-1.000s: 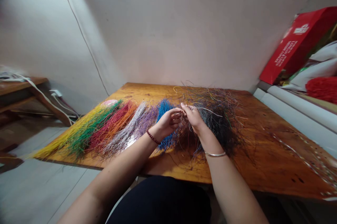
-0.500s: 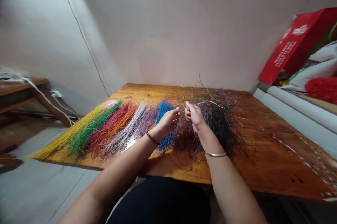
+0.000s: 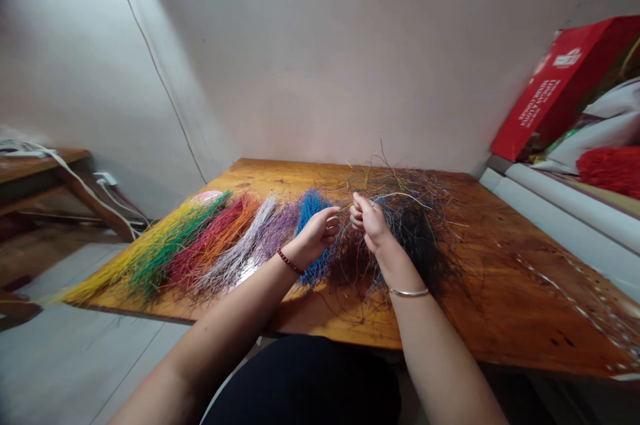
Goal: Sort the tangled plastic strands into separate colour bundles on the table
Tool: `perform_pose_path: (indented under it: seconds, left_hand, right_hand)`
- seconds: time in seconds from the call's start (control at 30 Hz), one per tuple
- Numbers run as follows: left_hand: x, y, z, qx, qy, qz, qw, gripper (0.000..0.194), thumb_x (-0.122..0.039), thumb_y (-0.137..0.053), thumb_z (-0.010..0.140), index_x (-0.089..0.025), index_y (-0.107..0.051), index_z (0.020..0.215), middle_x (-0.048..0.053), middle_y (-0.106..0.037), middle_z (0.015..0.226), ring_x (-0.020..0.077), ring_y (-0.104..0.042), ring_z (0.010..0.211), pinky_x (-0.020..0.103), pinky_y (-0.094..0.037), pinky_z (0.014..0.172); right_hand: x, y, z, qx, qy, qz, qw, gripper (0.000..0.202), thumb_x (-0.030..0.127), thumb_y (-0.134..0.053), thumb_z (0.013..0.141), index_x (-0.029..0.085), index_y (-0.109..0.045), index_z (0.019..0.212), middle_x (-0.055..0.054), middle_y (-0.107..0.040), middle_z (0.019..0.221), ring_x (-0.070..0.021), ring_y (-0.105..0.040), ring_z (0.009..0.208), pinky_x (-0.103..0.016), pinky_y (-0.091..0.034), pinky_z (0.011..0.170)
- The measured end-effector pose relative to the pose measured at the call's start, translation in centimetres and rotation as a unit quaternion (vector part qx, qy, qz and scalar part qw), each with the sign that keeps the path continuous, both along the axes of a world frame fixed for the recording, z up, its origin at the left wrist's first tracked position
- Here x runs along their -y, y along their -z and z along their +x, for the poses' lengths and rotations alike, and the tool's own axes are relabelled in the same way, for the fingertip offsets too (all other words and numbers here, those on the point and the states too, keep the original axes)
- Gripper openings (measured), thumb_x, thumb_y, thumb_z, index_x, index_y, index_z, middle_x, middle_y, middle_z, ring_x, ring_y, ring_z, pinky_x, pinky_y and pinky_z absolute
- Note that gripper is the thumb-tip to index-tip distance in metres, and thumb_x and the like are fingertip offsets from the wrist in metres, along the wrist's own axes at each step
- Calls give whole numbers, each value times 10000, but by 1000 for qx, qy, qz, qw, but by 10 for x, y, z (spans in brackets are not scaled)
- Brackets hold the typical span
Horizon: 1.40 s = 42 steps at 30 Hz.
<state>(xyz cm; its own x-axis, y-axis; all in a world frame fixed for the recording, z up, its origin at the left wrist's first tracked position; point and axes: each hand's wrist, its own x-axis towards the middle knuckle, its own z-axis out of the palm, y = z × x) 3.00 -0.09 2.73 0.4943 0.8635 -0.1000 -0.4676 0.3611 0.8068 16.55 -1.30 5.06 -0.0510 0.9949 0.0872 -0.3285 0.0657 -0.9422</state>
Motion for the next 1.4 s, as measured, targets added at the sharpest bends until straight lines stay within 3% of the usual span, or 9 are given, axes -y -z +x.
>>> perform_pose_path:
  seconds: [0.17,0.5,1.07,1.4]
  left_hand:
    - [2,-1,1,-15,-26,34,999,285,-319,-703,729,-188,-457,787,-97,-296,561,23,-222,401,197,-84,413]
    - [11,-8,2,-88,-78,47,992,311,-235,-712,770,-195,-503,996,-88,-412,586,24,-321,420,195,-169,425]
    - [10,-7,5,-123,-98,75,985,255,-204,-667,800,-188,-487,980,-108,-362,554,16,-271,395,171,-183,422]
    - [7,-5,3,-62,-110,102,987,230,-246,-638,799,-218,-480,963,-102,-335,577,37,-241,413,168,-186,422]
  right_hand:
    - [0,-1,1,-14,-7,2,1000,430,372,-529,893,209,-263,597,99,-183,471,-45,-102,375,-181,-94,363]
    - [-1,0,3,-6,-5,-6,1000,462,420,-559,871,214,-242,604,100,-177,482,-43,-98,373,-175,-120,351]
    - [-4,-4,15,-62,34,-6,997,457,405,-536,874,219,-207,617,100,-176,467,-55,-76,372,-204,-101,353]
    - [-3,-13,34,-84,51,9,995,470,387,-518,897,216,-174,627,93,-163,477,-69,-52,389,-214,-125,349]
